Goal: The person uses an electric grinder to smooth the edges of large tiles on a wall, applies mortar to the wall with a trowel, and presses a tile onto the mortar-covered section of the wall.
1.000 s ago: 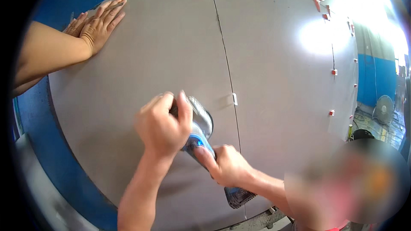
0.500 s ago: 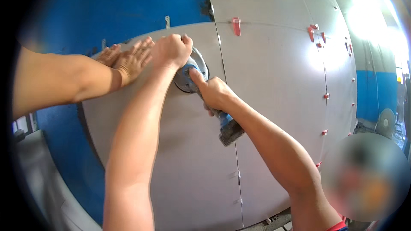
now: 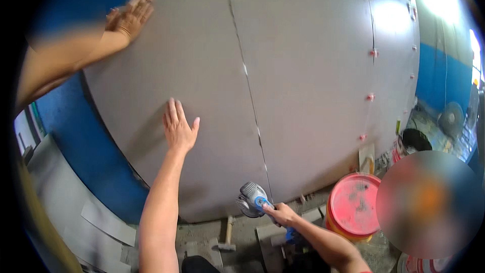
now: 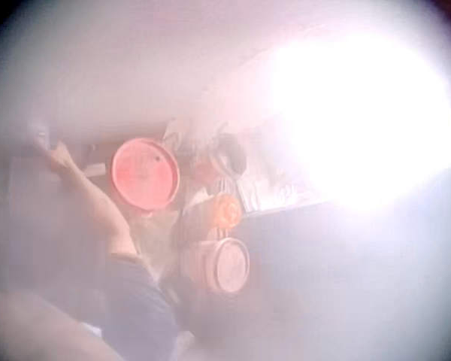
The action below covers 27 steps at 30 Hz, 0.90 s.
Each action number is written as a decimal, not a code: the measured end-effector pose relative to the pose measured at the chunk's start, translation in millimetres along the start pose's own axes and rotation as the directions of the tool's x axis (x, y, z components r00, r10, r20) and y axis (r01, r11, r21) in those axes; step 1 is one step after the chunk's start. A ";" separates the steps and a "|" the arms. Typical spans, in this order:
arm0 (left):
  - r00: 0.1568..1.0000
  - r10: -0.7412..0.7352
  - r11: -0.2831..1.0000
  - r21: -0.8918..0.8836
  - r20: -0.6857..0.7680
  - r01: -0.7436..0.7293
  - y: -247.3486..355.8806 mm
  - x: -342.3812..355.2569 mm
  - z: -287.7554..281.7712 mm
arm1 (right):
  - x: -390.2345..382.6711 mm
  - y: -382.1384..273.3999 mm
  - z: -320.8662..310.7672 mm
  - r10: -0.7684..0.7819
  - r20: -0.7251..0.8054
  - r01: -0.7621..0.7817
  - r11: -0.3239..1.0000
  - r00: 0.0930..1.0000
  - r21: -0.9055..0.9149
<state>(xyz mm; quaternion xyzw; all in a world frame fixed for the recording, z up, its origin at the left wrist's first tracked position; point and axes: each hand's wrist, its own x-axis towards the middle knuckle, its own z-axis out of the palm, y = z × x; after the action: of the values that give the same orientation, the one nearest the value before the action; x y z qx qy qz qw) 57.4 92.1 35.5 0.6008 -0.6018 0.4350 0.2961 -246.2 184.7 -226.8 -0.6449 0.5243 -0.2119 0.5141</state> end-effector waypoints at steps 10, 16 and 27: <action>0.902 -0.022 0.990 -0.114 0.430 0.079 59.5 -52.3 116.1 | -37.6 125.8 71.3 0.316 0.088 -0.324 0.938 0.945 0.118; 0.944 -0.108 0.987 -0.076 0.313 0.138 105.1 -89.0 119.3 | -99.7 226.3 75.0 0.417 -0.119 -0.399 0.905 0.901 0.147; 0.996 0.028 1.000 -0.016 0.089 -0.026 101.3 -103.9 142.8 | -203.4 232.1 29.5 0.567 -0.175 -0.582 0.812 0.805 -0.043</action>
<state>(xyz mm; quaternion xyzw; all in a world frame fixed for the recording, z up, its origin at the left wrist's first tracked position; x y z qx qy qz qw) -7.5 4.7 -136.5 0.6091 -0.6256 0.4074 0.2676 -401.9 397.7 -389.5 -0.4611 0.7423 -0.0705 0.4810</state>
